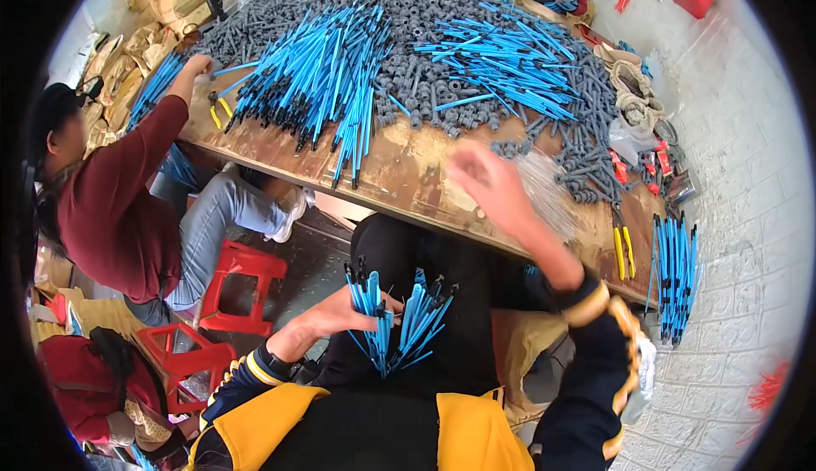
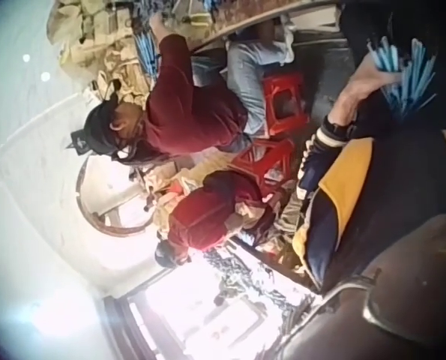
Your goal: The person gathers blue sticks into a bundle, aligns them, and threads a thin wire through the ends. They then slide a grey plastic component onto the wire and use yellow-handled pliers to trim the excess wire.
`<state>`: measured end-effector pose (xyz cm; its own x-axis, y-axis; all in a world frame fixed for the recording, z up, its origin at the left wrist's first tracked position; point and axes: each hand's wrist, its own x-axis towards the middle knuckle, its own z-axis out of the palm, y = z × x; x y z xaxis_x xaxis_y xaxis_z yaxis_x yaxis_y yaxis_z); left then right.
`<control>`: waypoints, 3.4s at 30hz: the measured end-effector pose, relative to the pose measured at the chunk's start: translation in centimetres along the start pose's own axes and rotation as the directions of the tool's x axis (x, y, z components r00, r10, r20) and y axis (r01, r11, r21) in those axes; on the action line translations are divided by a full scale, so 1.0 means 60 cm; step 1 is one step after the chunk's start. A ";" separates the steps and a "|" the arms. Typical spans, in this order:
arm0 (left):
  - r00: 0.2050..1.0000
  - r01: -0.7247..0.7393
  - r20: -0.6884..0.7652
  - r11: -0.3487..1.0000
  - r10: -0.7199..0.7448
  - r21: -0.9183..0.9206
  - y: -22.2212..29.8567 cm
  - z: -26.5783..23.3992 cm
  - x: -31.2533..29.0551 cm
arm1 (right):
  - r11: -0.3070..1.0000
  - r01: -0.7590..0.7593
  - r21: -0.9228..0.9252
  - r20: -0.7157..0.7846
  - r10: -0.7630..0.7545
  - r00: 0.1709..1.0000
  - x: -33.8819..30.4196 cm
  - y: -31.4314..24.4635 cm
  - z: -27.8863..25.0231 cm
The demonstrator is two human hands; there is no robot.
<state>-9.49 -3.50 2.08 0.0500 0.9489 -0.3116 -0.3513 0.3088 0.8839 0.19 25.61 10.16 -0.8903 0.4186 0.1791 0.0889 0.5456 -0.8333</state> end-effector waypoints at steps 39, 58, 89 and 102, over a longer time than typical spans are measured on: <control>0.994 -0.112 0.015 0.953 0.112 0.283 0.002 0.129 -0.082 | 0.594 -0.694 0.407 0.705 0.279 0.652 -0.280 -0.096 0.087; 0.977 -0.162 -0.076 0.928 0.199 0.337 0.004 0.150 -0.080 | 0.632 -0.671 0.387 0.705 0.266 0.657 -0.289 -0.109 0.075; 0.976 -0.127 -0.162 0.985 0.145 0.118 -0.013 0.138 -0.098 | 0.824 0.119 0.554 -0.082 -0.089 0.993 -0.374 -0.078 0.188; 0.923 -0.052 0.385 0.997 0.026 0.056 0.028 0.064 -0.017 | 0.794 0.151 0.589 -0.171 -0.060 0.983 -0.389 -0.081 0.188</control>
<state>-6.53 -3.67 5.24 0.3965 0.9087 -0.1305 -0.3003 0.2627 0.9170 15.52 4.99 4.12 -0.8046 0.5029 0.3158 -0.3272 0.0684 -0.9425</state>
